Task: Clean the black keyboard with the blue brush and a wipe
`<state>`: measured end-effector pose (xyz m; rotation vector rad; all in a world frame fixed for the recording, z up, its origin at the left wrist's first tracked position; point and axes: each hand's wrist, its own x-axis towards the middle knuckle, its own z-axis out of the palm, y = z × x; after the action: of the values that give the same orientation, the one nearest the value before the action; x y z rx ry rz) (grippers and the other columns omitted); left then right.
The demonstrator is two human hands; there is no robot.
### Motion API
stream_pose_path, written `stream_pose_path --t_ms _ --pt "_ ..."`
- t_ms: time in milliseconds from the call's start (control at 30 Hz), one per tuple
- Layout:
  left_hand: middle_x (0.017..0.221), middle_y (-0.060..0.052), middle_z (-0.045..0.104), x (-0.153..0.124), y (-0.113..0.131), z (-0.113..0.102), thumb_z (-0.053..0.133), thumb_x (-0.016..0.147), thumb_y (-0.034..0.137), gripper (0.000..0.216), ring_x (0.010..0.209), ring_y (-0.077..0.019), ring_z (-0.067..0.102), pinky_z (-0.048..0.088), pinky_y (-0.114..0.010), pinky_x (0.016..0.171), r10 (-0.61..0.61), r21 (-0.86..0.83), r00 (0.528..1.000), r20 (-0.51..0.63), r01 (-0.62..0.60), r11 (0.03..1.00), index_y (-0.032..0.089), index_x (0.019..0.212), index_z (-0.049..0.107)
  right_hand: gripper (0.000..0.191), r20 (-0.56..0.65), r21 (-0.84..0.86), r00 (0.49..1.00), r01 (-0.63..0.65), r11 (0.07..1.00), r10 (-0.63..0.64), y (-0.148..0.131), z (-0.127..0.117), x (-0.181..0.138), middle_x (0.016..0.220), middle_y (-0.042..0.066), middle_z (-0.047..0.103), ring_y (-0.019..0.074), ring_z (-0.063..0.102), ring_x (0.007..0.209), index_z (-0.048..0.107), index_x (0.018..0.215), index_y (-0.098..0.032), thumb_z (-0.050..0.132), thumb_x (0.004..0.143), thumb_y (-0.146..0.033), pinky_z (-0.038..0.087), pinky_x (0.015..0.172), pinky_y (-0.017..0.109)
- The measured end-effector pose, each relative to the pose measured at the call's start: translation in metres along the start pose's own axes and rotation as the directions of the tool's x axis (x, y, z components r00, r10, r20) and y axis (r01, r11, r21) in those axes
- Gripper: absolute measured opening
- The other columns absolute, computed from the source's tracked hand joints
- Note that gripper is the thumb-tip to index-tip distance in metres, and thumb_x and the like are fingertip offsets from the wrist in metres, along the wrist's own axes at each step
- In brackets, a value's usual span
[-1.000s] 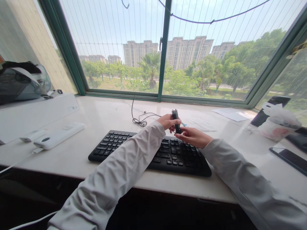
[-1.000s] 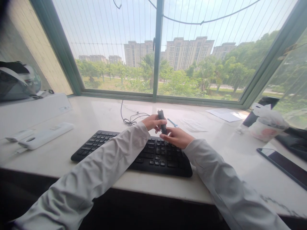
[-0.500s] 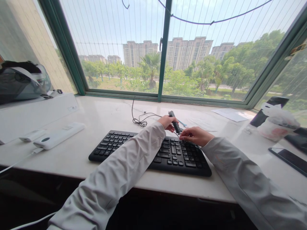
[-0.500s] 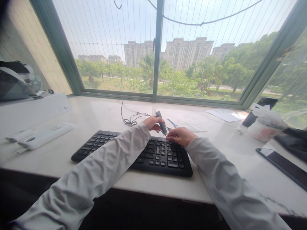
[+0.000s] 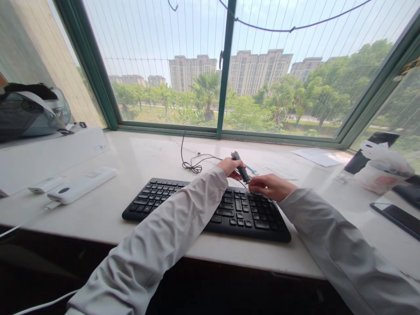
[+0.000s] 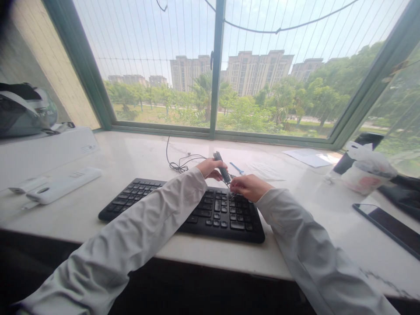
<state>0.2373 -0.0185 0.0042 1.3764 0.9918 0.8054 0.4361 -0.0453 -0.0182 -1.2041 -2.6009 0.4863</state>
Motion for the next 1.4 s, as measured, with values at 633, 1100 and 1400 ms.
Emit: stream_pose_path --t_ms 633,1100,1400 --pt "0.068 -0.006 0.067 0.004 0.002 -0.002 0.055 0.082 0.022 0.014 0.051 -0.0150 0.064 0.054 -0.027 0.059 -0.121 0.103 0.990 -0.070 0.128 0.986 0.011 0.090 0.059 0.023 -0.041 0.119 0.998 -0.034 0.992 0.039 -0.006 0.004 0.000 0.083 0.006 0.074 0.0194 0.065 0.076 0.074 0.091 -0.017 0.059 0.082 -0.032 0.047 0.071 0.030" --pt "0.072 -0.005 0.067 -0.003 0.009 -0.007 0.053 0.085 0.022 0.012 0.054 -0.0140 0.066 0.055 -0.025 0.062 -0.163 0.087 0.986 -0.024 0.164 0.983 0.012 0.089 0.058 0.016 -0.054 0.123 0.998 0.028 0.992 -0.022 -0.002 0.005 0.000 0.080 0.004 0.073 0.0186 0.065 0.076 0.067 0.088 -0.019 0.055 0.084 -0.028 0.047 0.072 0.031" --pt "0.110 -0.010 0.071 -0.005 0.012 -0.011 0.054 0.084 0.029 0.018 0.060 -0.0126 0.068 0.050 -0.022 0.056 -0.194 0.216 0.981 0.032 0.182 0.959 0.014 0.093 0.059 0.015 -0.022 0.049 0.999 0.051 0.998 -0.050 -0.001 0.000 -0.003 0.082 0.004 0.074 0.0190 0.067 0.077 0.066 0.091 -0.020 0.055 0.086 -0.028 0.047 0.074 0.031"
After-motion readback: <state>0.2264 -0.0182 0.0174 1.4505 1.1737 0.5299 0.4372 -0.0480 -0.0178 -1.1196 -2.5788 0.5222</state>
